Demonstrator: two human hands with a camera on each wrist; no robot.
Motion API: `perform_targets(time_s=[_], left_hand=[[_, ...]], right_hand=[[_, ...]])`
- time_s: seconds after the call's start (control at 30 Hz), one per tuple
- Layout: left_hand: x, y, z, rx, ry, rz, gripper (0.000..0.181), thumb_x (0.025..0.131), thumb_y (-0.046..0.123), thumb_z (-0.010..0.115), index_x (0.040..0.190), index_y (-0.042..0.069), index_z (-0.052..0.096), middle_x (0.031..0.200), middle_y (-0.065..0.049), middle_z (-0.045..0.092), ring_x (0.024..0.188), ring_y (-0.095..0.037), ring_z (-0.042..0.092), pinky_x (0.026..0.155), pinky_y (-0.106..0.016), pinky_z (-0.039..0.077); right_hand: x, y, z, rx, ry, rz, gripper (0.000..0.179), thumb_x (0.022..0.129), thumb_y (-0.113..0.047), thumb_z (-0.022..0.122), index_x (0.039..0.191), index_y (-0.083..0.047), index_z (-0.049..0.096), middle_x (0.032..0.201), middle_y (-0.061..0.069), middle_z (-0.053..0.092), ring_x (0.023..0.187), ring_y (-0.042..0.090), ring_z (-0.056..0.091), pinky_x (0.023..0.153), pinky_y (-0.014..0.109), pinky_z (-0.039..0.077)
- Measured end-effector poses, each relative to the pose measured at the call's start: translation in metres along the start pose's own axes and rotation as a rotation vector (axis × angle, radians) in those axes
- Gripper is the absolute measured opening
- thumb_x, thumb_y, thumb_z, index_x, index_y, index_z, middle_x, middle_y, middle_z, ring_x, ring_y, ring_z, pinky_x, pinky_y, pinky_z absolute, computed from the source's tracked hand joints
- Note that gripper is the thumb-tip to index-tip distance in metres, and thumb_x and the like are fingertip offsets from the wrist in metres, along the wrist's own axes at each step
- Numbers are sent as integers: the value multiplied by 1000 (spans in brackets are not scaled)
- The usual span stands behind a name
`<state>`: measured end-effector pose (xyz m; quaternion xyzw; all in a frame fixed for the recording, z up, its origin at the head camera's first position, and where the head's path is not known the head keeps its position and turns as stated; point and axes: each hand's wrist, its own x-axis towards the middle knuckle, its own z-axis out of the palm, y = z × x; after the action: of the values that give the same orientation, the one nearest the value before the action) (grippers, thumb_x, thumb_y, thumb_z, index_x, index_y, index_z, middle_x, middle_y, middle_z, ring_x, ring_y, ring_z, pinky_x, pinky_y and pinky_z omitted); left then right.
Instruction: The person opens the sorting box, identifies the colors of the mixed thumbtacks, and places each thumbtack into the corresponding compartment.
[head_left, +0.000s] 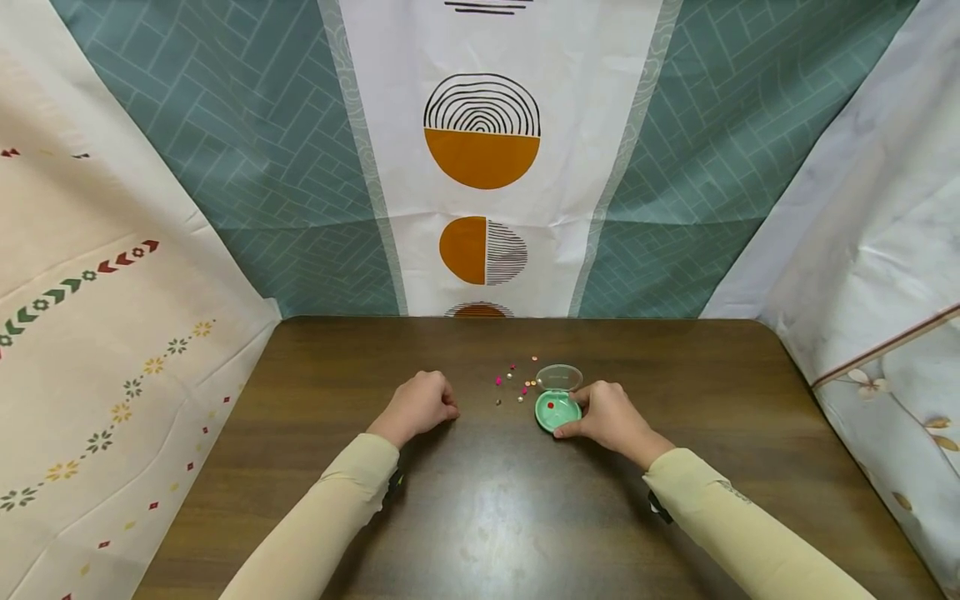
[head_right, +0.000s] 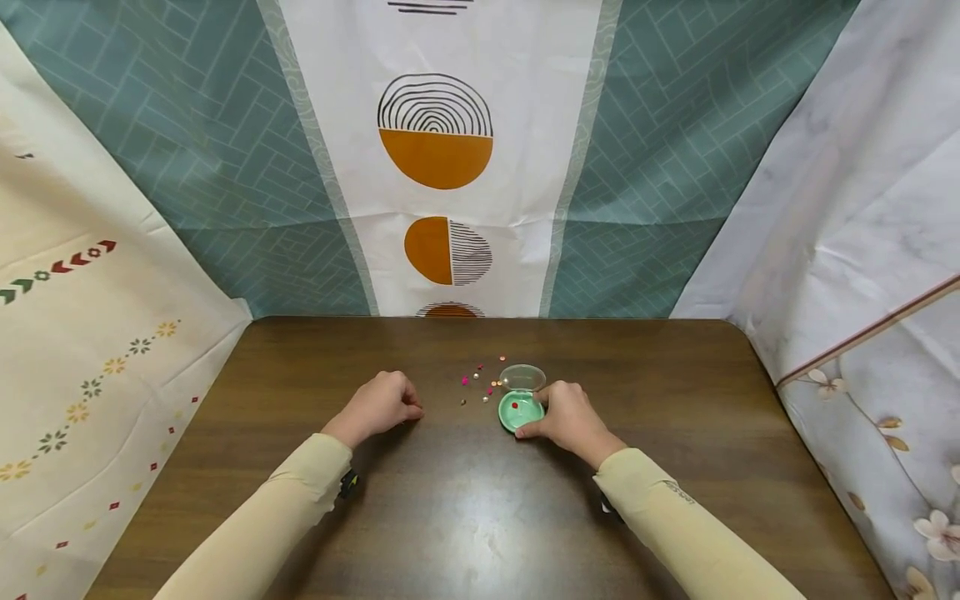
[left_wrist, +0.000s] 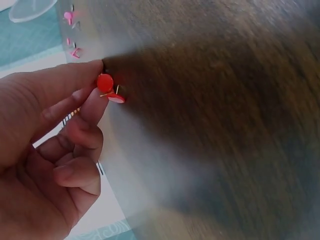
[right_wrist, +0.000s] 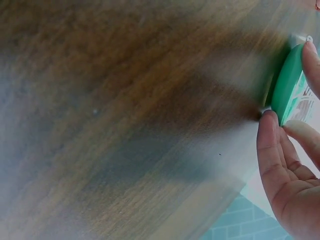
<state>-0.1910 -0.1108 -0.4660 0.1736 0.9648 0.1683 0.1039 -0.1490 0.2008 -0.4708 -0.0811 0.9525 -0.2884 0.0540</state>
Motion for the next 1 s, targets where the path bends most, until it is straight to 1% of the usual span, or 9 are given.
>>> perform_targets(time_s=[0.1, 0.3, 0.37, 0.47, 0.63, 0.7, 0.87, 0.93, 1.0], left_hand=[[1, 0, 0, 11, -2, 12, 14, 77, 26, 73, 65, 28, 68, 65, 15, 62, 59, -6, 54, 58, -30, 44], [1, 0, 0, 33, 7, 36, 11, 81, 21, 68, 71, 24, 71, 69, 13, 63, 60, -6, 54, 57, -29, 45], [2, 0, 0, 58, 13, 42, 12, 82, 19, 67, 72, 24, 71, 71, 13, 64, 61, -6, 54, 57, -29, 45], [3, 0, 0, 100, 7, 52, 14, 82, 18, 65, 71, 24, 70, 70, 11, 63, 61, -7, 54, 55, -29, 44], [3, 1, -3, 160, 14, 66, 15, 79, 18, 67, 66, 25, 67, 67, 12, 62, 58, -6, 53, 54, -29, 44], [3, 1, -4, 190, 24, 80, 17, 78, 16, 67, 64, 26, 67, 64, 12, 62, 55, -6, 53, 52, -29, 43], [5, 0, -5, 298, 74, 146, 20, 72, 13, 65, 58, 27, 65, 61, 12, 62, 52, -9, 52, 48, -31, 42], [5, 0, -5, 340, 89, 165, 19, 71, 14, 66, 58, 28, 65, 63, 11, 63, 53, -9, 53, 49, -31, 43], [5, 1, -6, 370, 91, 178, 17, 71, 15, 68, 59, 27, 66, 63, 10, 63, 54, -11, 55, 50, -32, 45]], right_hand=[[1, 1, 0, 5, -7, 1, 35, 54, -42, 88, 73, -19, 69, 74, -5, 67, 63, 9, 49, 54, 23, 39], [1, 1, 0, 7, -13, 1, 37, 55, -42, 88, 77, -18, 70, 70, -6, 64, 62, 9, 48, 54, 24, 39], [1, 1, 0, 5, -10, -3, 37, 55, -42, 88, 77, -19, 70, 69, -6, 63, 62, 9, 48, 54, 24, 39], [1, 1, 0, 2, -7, -11, 35, 55, -42, 87, 73, -19, 68, 67, -6, 62, 62, 9, 48, 53, 24, 38], [1, 1, -1, -20, -11, -28, 36, 55, -43, 87, 63, -20, 61, 64, -6, 59, 60, 7, 45, 51, 23, 35], [1, 1, -2, -26, -14, -27, 36, 55, -44, 87, 62, -21, 60, 64, -6, 58, 60, 7, 45, 51, 23, 34], [1, 1, -2, -29, -11, -24, 34, 55, -43, 87, 68, -21, 66, 66, -7, 60, 60, 8, 46, 53, 23, 36], [1, 1, -2, -31, -12, -26, 34, 55, -43, 87, 71, -20, 68, 69, -7, 62, 61, 8, 46, 54, 23, 37], [1, 1, -1, -34, -17, -28, 34, 54, -42, 87, 73, -20, 69, 70, -7, 63, 62, 9, 46, 54, 24, 37]])
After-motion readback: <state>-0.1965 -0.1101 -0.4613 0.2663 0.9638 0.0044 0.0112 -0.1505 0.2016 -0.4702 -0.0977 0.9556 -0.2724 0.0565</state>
